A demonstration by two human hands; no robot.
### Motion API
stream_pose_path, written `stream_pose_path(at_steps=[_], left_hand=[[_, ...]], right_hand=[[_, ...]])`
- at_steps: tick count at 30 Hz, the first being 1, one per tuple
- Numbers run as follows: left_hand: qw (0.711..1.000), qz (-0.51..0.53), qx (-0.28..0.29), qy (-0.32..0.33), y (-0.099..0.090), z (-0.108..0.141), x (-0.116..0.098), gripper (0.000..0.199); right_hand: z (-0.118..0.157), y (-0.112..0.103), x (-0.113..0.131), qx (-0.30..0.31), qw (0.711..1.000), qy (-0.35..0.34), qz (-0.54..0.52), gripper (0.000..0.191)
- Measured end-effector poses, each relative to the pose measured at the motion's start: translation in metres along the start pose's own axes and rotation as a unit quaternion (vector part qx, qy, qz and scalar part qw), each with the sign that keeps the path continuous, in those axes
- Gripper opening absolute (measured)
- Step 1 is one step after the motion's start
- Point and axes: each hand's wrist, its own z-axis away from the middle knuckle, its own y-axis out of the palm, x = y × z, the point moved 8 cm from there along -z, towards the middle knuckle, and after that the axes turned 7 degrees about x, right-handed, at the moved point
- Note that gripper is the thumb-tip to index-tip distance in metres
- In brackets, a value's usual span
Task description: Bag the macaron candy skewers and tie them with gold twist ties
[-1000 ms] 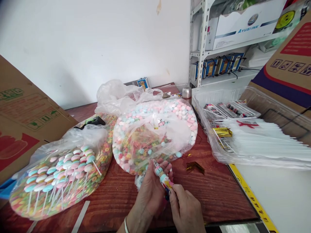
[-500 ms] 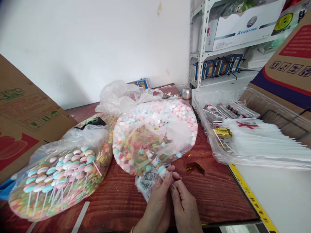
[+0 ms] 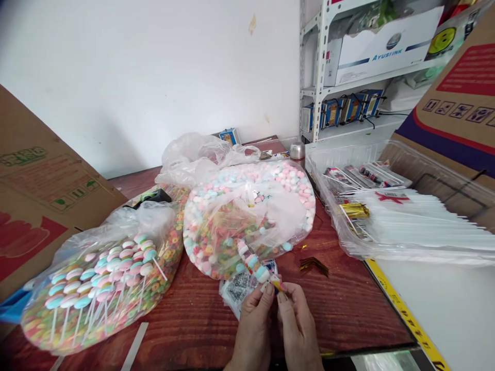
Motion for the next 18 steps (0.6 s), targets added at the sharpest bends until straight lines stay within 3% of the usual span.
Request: stream_pose_path(at_steps=[3,5,9,12,15,18], left_hand=[[0.999,-0.042,0.024,0.014,0.001,0.002,-0.010,0.023],[0.998,0.002,0.060,0.007,0.003,0.003,-0.016,0.028],[0.989,0.062,0.133,-0.022,0.005,0.006,-0.025,0.031],[0.992,0.027,0.117,-0.042,-0.004,0.007,-0.023,0.026],[0.995,0.003,0.096,-0.040,-0.008,0.008,-0.021,0.022],[0.997,0.019,0.070,-0.021,-0.010,0.005,-0.020,0.019]], right_hand=[[-0.003,0.003,0.002,-0.004,0.999,0.006,-0.050,0.036],[-0.004,0.010,0.001,0.010,0.987,0.042,-0.152,0.033],[0.007,0.044,-0.002,0.120,0.908,0.178,-0.359,0.038],[0.018,0.062,-0.003,0.185,0.862,0.223,-0.416,0.045],[0.020,0.065,-0.010,0.187,0.868,0.228,-0.399,0.048],[0.013,0.053,-0.012,0.132,0.925,0.185,-0.305,0.045]])
